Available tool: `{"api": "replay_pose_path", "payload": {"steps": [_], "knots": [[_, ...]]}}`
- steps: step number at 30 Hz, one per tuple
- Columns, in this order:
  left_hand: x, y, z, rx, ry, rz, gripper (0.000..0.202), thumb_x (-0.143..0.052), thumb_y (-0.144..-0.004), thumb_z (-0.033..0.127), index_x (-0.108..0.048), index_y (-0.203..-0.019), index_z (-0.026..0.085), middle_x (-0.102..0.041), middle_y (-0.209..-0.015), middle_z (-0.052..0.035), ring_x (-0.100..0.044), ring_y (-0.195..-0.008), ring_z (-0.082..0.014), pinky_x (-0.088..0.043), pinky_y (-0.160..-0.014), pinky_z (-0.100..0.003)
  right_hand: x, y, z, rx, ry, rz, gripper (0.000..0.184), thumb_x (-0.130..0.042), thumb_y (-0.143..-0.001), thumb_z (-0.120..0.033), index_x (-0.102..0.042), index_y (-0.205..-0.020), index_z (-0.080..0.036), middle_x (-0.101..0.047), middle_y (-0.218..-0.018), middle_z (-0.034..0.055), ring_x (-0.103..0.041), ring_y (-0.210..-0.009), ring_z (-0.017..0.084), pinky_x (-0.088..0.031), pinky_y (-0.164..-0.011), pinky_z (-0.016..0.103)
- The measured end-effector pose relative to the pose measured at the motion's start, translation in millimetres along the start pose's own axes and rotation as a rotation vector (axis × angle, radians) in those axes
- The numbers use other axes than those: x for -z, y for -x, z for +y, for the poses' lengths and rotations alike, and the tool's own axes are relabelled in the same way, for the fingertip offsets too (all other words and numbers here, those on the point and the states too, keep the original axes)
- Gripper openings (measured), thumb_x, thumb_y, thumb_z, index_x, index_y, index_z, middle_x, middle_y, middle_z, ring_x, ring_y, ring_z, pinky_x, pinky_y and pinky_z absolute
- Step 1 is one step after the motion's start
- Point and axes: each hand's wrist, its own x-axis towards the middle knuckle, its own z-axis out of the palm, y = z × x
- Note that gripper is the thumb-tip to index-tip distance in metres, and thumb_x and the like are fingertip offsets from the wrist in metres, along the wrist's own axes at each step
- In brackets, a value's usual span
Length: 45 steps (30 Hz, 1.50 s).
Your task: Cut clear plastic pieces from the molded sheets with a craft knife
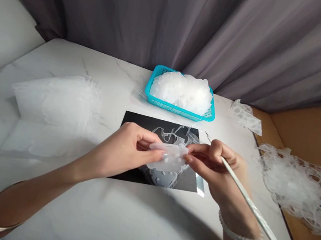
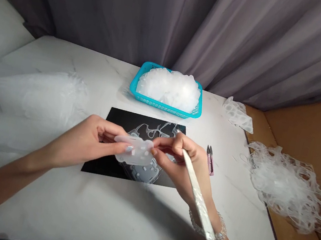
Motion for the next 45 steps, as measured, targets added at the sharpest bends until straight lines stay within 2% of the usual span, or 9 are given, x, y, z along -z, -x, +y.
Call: {"api": "replay_pose_path", "payload": {"steps": [5, 8, 11, 14, 18, 23, 29, 35, 45], "knots": [[9.8, -1.3, 0.7, -0.116, -0.083, 0.159, 0.015, -0.066, -0.083, 0.024, -0.080, -0.088, 0.026, -0.075, -0.098, -0.0021, -0.067, -0.088, -0.0200, -0.049, -0.070, -0.026, 5.9, 0.9, -1.6, 0.143, 0.166, 0.034, 0.050, -0.073, -0.078, -0.018, -0.027, -0.062, -0.024, -0.072, -0.081, 0.0013, -0.059, -0.070, 0.016, -0.046, -0.057, 0.031], [11.0, -2.6, -3.0, -0.128, -0.055, 0.242, 0.017, -0.066, -0.083, 0.022, -0.080, -0.092, 0.027, -0.075, -0.085, -0.0016, -0.066, -0.072, -0.0160, -0.049, -0.061, -0.024, 3.8, 4.1, -1.2, 0.201, 0.209, 0.102, 0.049, -0.072, -0.080, -0.017, -0.027, -0.063, -0.024, -0.072, -0.083, 0.0008, -0.056, -0.060, 0.014, -0.043, -0.050, 0.030], [12.2, -2.2, -4.2, -0.106, 0.117, 0.172, 0.021, -0.063, -0.085, 0.023, -0.079, -0.099, 0.024, -0.076, -0.077, -0.0021, -0.069, -0.065, -0.0160, -0.055, -0.063, -0.024, -2.0, 8.0, -1.0, 0.273, 0.201, 0.144, 0.047, -0.069, -0.082, -0.016, -0.028, -0.062, -0.024, -0.072, -0.083, 0.0010, -0.063, -0.065, 0.016, -0.048, -0.054, 0.031], [14.6, -1.1, -3.8, -0.172, 0.228, 0.125, 0.025, -0.059, -0.087, 0.018, -0.078, -0.102, 0.025, -0.078, -0.098, -0.0029, -0.072, -0.088, -0.0188, -0.057, -0.081, -0.026, -5.5, 10.7, -2.0, 0.306, 0.189, 0.163, 0.043, -0.064, -0.086, -0.016, -0.030, -0.063, -0.024, -0.074, -0.083, 0.0014, -0.068, -0.075, 0.020, -0.053, -0.066, 0.035], [18.9, -2.6, -5.1, -0.239, 0.453, 0.006, 0.030, -0.053, -0.090, 0.018, -0.076, -0.109, 0.023, -0.073, -0.115, -0.0058, -0.066, -0.111, -0.0255, -0.055, -0.092, -0.036, -3.0, 10.3, -0.7, 0.282, 0.141, 0.170, 0.042, -0.063, -0.087, -0.019, -0.030, -0.063, -0.026, -0.075, -0.085, 0.0045, -0.069, -0.073, 0.024, -0.052, -0.060, 0.038], [22.6, -6.4, -6.5, -0.243, 0.689, -0.092, 0.038, -0.044, -0.089, 0.022, -0.074, -0.112, 0.014, -0.070, -0.122, -0.0110, -0.061, -0.117, -0.0312, -0.052, -0.097, -0.045, 3.8, 7.3, 5.8, 0.302, 0.036, 0.166, 0.041, -0.066, -0.085, -0.018, -0.033, -0.061, -0.025, -0.076, -0.082, 0.0032, -0.067, -0.074, 0.023, -0.049, -0.061, 0.037], [25.0, -7.0, -5.5, -0.219, 0.748, -0.069, 0.042, -0.041, -0.089, 0.027, -0.075, -0.111, 0.014, -0.070, -0.121, -0.0123, -0.063, -0.112, -0.0316, -0.049, -0.098, -0.046, 10.7, 7.2, 7.7, 0.276, 0.123, 0.090, 0.045, -0.064, -0.086, -0.020, -0.029, -0.058, -0.025, -0.076, -0.082, 0.0047, -0.051, -0.045, 0.016, -0.037, -0.043, 0.035], [23.0, -7.7, -6.4, -0.210, 0.751, -0.019, 0.041, -0.043, -0.088, 0.028, -0.076, -0.108, 0.013, -0.070, -0.121, -0.0129, -0.064, -0.112, -0.0328, -0.052, -0.093, -0.045, 13.3, 4.2, 7.0, 0.343, 0.195, 0.025, 0.046, -0.062, -0.087, -0.019, -0.028, -0.056, -0.024, -0.077, -0.081, 0.0029, -0.054, -0.045, 0.017, -0.038, -0.043, 0.034], [21.4, -6.2, -5.7, -0.215, 0.732, 0.049, 0.038, -0.044, -0.087, 0.023, -0.078, -0.101, 0.013, -0.070, -0.121, -0.0134, -0.059, -0.119, -0.0347, -0.049, -0.100, -0.049, 9.9, 1.8, 7.9, 0.442, 0.179, -0.004, 0.042, -0.056, -0.090, -0.010, -0.030, -0.059, -0.022, -0.078, -0.096, -0.0012, -0.074, -0.081, 0.021, -0.059, -0.068, 0.032]]}}
